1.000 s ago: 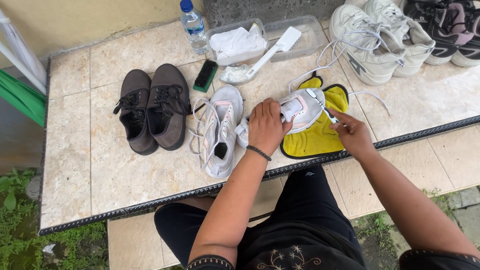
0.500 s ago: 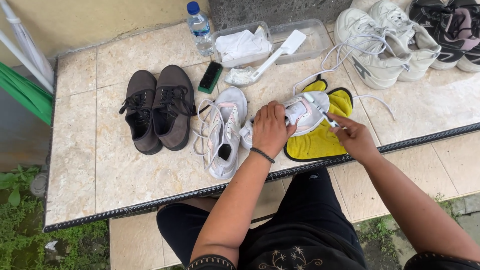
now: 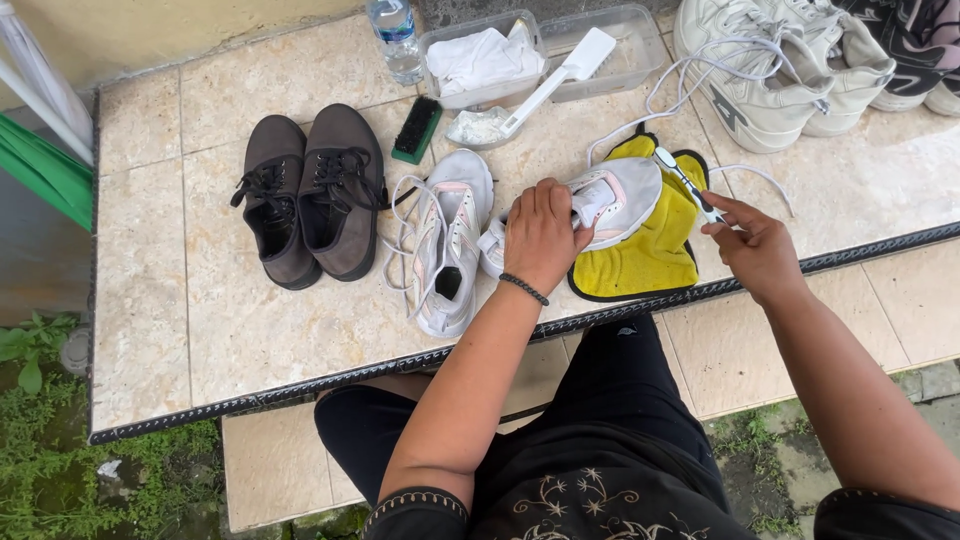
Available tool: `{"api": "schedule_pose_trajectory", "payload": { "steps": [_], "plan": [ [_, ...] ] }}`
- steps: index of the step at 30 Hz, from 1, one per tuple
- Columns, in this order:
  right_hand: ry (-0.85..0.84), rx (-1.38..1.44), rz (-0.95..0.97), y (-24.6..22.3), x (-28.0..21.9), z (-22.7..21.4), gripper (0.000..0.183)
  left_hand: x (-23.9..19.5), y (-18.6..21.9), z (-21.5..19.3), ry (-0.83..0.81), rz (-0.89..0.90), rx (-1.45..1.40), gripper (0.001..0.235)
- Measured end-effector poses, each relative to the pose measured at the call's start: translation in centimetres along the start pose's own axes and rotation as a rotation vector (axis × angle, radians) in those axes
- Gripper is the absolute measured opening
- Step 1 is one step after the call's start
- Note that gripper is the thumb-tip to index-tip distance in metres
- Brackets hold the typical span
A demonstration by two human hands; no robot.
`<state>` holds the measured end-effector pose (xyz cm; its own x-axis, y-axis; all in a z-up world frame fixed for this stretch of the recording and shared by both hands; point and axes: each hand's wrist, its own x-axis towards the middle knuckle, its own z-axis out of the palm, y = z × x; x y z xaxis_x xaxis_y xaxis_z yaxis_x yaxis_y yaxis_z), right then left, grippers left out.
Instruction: Cleaning a white sneaker by scrubbing the midsole and upper with a toothbrush and cleaning solution.
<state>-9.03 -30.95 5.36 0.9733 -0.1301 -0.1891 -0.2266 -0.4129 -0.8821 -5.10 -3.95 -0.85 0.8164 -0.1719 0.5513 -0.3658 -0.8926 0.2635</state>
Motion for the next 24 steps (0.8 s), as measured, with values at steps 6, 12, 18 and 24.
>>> {"api": "schedule_pose_trajectory", "payload": {
  "steps": [6,12,18,24],
  "plan": [
    [-0.052,-0.091,0.001,0.2,1.8,1.8,0.043,0.1,0.1,-0.3,-0.014,0.002,0.035,0.053],
    [-0.067,0.000,0.070,0.3,1.0,-0.1,0.044,0.2,-0.2,0.4,-0.020,-0.014,0.040,0.050],
    [-0.057,0.012,0.022,1.4,1.4,0.5,0.045,0.2,-0.5,0.8,-0.022,0.024,0.058,0.051],
    [-0.048,0.013,-0.305,2.2,3.1,2.8,0.044,0.2,-0.8,0.6,0.056,0.063,-0.038,0.042]
  ]
}}
